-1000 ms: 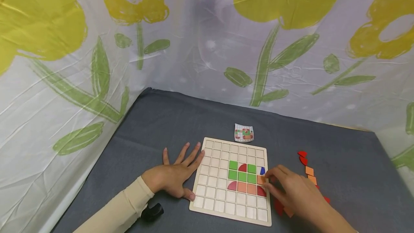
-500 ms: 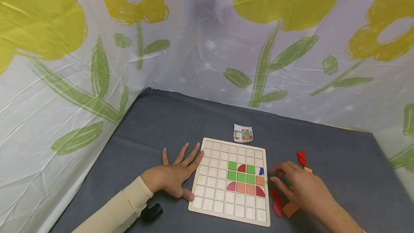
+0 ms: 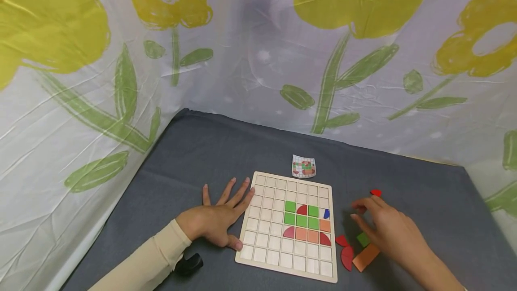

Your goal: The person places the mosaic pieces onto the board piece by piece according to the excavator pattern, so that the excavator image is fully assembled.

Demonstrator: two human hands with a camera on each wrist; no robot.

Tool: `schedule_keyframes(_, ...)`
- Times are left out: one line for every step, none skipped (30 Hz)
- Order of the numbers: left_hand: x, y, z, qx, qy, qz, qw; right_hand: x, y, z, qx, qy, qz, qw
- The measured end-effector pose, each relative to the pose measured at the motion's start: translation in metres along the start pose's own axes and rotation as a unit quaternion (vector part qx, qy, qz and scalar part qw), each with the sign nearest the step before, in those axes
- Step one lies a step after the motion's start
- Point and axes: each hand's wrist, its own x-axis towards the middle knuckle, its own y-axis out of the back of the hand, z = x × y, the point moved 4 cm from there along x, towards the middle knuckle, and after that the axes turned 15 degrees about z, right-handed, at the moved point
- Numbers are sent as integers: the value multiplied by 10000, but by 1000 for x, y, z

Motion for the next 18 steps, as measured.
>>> schedule_keyframes(0,0,0,-5,7,-3,10000,0,1,1,-11,-9,27,10000)
schedule_keyframes(0,0,0,-5,12,-5,10000,0,1,3,-9,-18,43,10000)
schedule_keyframes(0,0,0,-13,11,-5,10000,1,2,4,-10,-34,43,10000)
schedule_keyframes(0,0,0,-4,16,-8,10000,1,3,6,-16,-36,65,10000)
schedule_keyframes(0,0,0,6,20,-10,10000,1,3,8,-23,-48,76,10000)
schedule_keyframes(0,0,0,17,23,-15,10000,1,3,10,-30,-56,88,9999)
schedule_keyframes(0,0,0,39,29,-17,10000,1,4,12,-37,-55,105,9999)
schedule_keyframes(0,0,0,44,24,-13,10000,1,4,14,-48,-66,110,9999)
schedule_keyframes(0,-1,0,42,20,-8,10000,0,4,16,-52,-84,121,9999)
schedule_keyframes(0,0,0,51,26,-10,10000,0,5,19,-67,-87,149,9998)
schedule_keyframes(0,0,0,51,25,-6,10000,0,5,21,-86,-99,157,9998)
schedule_keyframes(0,0,0,48,26,-3,10000,0,5,24,-103,-110,169,9997)
schedule_keyframes(0,-1,-1,49,31,1,10000,0,5,26,-111,-131,167,9997)
schedule_keyframes(0,0,-1,54,39,-1,10000,0,5,29,-126,-152,153,9997)
schedule_keyframes(0,0,-1,61,48,-3,10000,0,5,32,-142,-163,153,9996)
schedule_keyframes(0,0,-1,64,57,-4,10000,0,5,34,-160,-183,133,9996)
schedule_keyframes(0,0,-1,66,62,-4,10000,0,4,37,-163,-208,109,9996)
schedule_keyframes(-1,0,-1,66,65,-7,10000,0,4,40,-165,-235,80,9996)
